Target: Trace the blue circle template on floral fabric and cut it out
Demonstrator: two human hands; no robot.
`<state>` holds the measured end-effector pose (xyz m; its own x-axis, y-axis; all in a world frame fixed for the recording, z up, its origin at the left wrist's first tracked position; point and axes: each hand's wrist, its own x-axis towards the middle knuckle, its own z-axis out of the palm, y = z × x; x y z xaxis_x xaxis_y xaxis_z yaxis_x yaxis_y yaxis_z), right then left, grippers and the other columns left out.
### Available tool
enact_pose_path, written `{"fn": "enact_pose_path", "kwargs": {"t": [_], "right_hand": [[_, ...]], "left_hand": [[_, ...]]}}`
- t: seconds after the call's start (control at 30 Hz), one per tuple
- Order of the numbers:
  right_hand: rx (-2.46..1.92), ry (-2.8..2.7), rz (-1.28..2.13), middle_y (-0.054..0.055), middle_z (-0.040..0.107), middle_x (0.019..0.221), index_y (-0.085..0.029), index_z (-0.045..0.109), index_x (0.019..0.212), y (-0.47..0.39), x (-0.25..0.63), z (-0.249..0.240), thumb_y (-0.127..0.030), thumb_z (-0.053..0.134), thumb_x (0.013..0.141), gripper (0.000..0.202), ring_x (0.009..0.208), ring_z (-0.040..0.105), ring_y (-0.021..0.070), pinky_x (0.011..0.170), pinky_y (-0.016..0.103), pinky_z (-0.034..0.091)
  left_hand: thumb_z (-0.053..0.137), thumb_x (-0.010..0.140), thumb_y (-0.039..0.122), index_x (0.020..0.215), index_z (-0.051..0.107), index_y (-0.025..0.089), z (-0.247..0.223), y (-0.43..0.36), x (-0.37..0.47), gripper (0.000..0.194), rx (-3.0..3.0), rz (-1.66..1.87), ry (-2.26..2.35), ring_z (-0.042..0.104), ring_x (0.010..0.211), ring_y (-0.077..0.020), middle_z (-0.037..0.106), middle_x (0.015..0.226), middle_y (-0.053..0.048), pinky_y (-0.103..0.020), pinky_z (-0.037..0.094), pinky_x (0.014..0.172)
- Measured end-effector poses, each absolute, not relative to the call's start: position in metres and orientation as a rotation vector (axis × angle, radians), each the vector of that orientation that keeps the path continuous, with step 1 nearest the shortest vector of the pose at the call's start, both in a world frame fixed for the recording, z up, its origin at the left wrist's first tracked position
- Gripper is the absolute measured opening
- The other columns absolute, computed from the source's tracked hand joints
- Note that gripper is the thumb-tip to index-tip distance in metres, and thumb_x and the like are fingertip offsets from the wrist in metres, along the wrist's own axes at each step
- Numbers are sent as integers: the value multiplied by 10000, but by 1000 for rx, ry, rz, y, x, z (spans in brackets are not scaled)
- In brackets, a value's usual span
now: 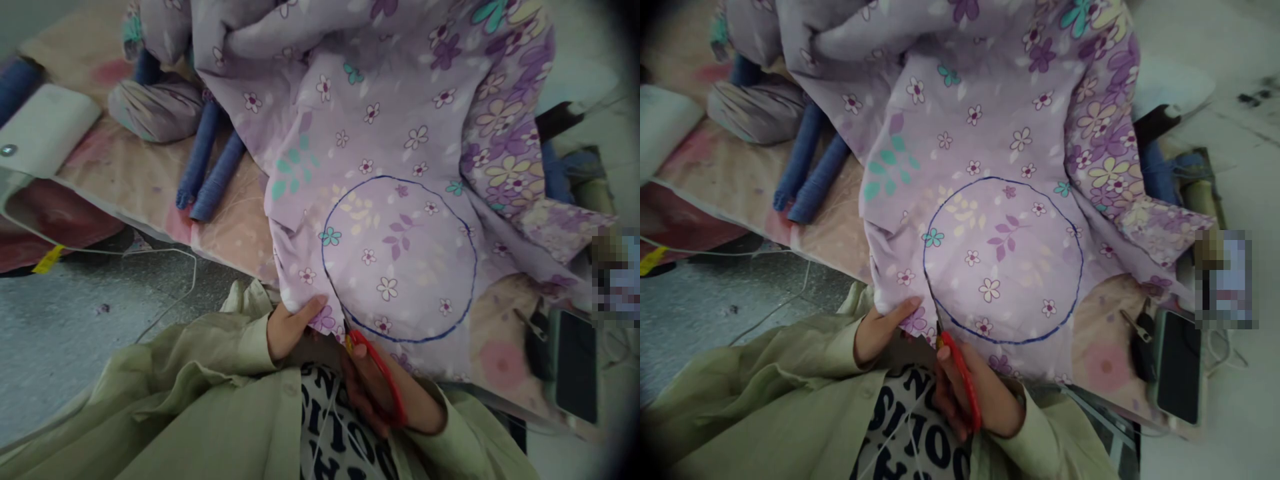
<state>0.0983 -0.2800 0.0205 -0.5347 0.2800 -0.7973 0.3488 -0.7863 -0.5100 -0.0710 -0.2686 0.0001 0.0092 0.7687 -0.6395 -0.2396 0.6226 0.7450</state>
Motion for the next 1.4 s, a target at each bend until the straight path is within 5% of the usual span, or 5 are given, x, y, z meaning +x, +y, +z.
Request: {"fn": "enact_pose_path", "kwargs": {"t": [0.37,0.97,1.2,1.4], "right_hand": [[1387,857,-2681,-71,363,499,-215,380,734,-281,98,13,-791,263,680,590,315,237,33,274,193,172],[1363,846,-2735,-62,371,498,-215,385,736,-267,92,20,-805,295,649,604,301,260,34,276,200,139],[1408,892,-2707,-67,357,498,-210,400,738,-266,98,23,-781,287,684,585,342,269,38,294,184,168],[1388,847,-2695,-58,367,504,-207,412,755,-267,101,18,-796,286,669,608,322,261,35,295,207,148]], "left_hand": [[556,719,472,506,521,152,10,-257,-78,386,461,858,1225,451,303,-96,502,379,12,-202,318,298],[633,675,452,670,585,159,11,-265,-74,297,480,944,1338,501,433,-121,569,492,14,-256,426,472],[607,669,434,556,557,142,11,-263,-77,317,410,932,1189,481,373,-107,539,429,-11,-218,338,371],[649,621,431,641,534,146,11,-250,-76,308,188,935,1167,460,332,-93,528,428,18,-183,287,287]]}}
